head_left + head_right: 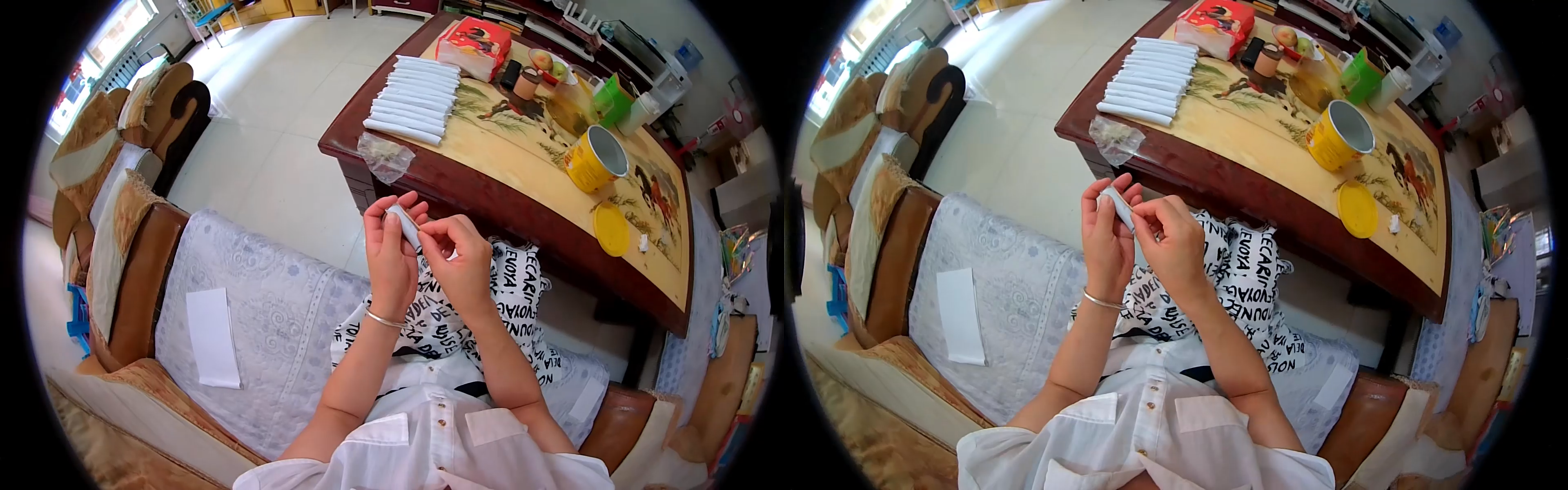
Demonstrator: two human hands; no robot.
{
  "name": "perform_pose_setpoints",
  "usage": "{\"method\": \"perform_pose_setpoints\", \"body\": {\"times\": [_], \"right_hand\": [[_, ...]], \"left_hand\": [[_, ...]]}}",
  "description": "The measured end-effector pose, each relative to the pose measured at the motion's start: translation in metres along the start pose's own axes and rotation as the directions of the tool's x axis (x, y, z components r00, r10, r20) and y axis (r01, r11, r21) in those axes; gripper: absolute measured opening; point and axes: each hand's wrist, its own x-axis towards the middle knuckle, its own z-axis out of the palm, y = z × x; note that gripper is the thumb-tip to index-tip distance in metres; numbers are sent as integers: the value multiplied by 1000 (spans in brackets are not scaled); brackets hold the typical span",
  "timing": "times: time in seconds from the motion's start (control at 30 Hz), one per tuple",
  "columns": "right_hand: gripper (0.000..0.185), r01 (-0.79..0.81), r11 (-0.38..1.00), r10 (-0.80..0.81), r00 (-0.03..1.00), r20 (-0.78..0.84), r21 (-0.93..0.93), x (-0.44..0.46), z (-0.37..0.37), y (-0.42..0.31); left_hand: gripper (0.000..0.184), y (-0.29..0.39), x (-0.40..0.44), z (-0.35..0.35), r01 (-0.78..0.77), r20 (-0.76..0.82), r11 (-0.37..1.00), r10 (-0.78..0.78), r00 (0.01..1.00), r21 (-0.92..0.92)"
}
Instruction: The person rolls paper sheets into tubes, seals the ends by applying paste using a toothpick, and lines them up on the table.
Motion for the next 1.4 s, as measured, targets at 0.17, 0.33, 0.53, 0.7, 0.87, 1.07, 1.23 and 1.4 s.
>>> {"method": "perform_pose_setpoints", "body": {"times": [0.17, 0.33, 0.53, 0.7, 0.87, 1.07, 1.23, 1.4], "right_hand": [[8, 53, 998, -53, 998, -22, -21, -6, -9, -1], [10, 83, 996, -84, 996, -37, -32, -10, -9, -5], [10, 85, 983, -84, 996, 17, -160, -16, -18, -13], [9, 127, 971, -124, 992, 25, -201, -13, -26, -15], [9, 238, 927, -234, 971, 50, -290, 1, -25, -13], [9, 252, 896, -194, 963, 188, -366, -4, -32, -13], [8, 250, 903, -198, 964, 177, -349, -5, -36, -16], [9, 235, 929, -207, 970, 124, -285, -1, -29, -10]], "left_hand": [[22, -4, -8, 2, -11, 42, 1000, 10, 999, 22], [22, -4, -14, 6, -44, 66, 995, 38, 997, 87], [22, -3, -16, 7, -125, 120, 972, 102, 988, 201], [21, -2, -16, 7, -103, 107, 971, 81, 991, 217], [19, 1, -18, 12, -83, 111, 953, 53, 992, 293], [20, 3, -15, 7, -111, 127, 930, 70, 989, 351], [21, 5, -12, 5, -101, 120, 926, 61, 991, 364], [21, 5, -14, 9, -13, 101, 967, -14, 995, 256]]}}
